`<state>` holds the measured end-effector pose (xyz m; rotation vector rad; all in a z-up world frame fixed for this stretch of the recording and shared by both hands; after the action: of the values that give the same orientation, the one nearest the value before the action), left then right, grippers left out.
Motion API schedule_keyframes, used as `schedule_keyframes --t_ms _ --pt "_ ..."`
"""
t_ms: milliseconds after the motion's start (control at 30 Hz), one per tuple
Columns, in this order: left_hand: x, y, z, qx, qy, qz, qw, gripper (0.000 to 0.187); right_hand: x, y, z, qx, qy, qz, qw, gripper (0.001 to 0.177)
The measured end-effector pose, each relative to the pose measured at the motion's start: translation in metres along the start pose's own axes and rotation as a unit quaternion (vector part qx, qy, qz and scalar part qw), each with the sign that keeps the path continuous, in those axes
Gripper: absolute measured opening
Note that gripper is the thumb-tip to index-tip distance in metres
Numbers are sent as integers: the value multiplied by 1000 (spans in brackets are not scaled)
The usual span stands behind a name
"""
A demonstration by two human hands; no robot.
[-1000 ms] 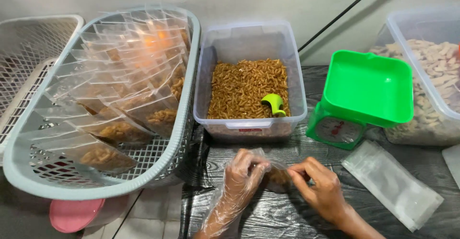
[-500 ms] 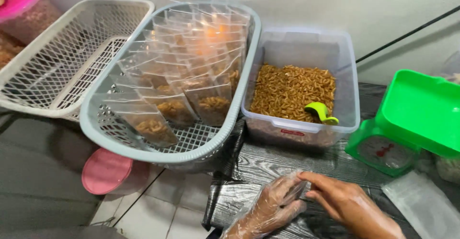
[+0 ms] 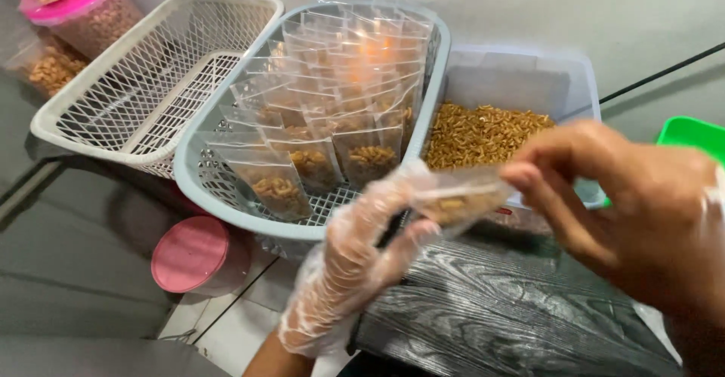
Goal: Scooping dried food items into small plastic bags and placing them in a basket
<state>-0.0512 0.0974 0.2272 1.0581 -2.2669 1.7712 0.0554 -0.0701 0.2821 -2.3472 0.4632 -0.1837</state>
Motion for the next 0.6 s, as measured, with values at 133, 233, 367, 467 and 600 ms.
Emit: schedule_keyframes --t_ms 133,233,367,467,600 --pt "1 -4 -59 51 -160 -9 986 29 -31 -65 11 55 -54 -24 997 13" --pt "-8 13 -88 112 -284 -39 952 41 -42 -95 60 47 -168 -35 984 11" --pt "-25 31 -107 104 -328 -195 919 24 -55 -107 169 -69 -170 -2 983 17" --pt "-47 28 -103 -25 -309 -316 897 25 -66 -107 227 -95 -161 9 982 20" --pt "-89 39 -104 -165 -234 -485 827 26 -82 -100 265 -213 -171 26 962 21"
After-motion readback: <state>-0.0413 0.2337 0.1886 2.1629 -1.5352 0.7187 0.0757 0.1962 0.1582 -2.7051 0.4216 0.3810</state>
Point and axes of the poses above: each hand's wrist, its own y-axis away from the middle knuckle, its own z-axis out of the palm, x = y × z, the point moved 6 cm from there along -y, towards the middle knuckle, and after that the axes turned 8 degrees about y, right-handed, at the moved point
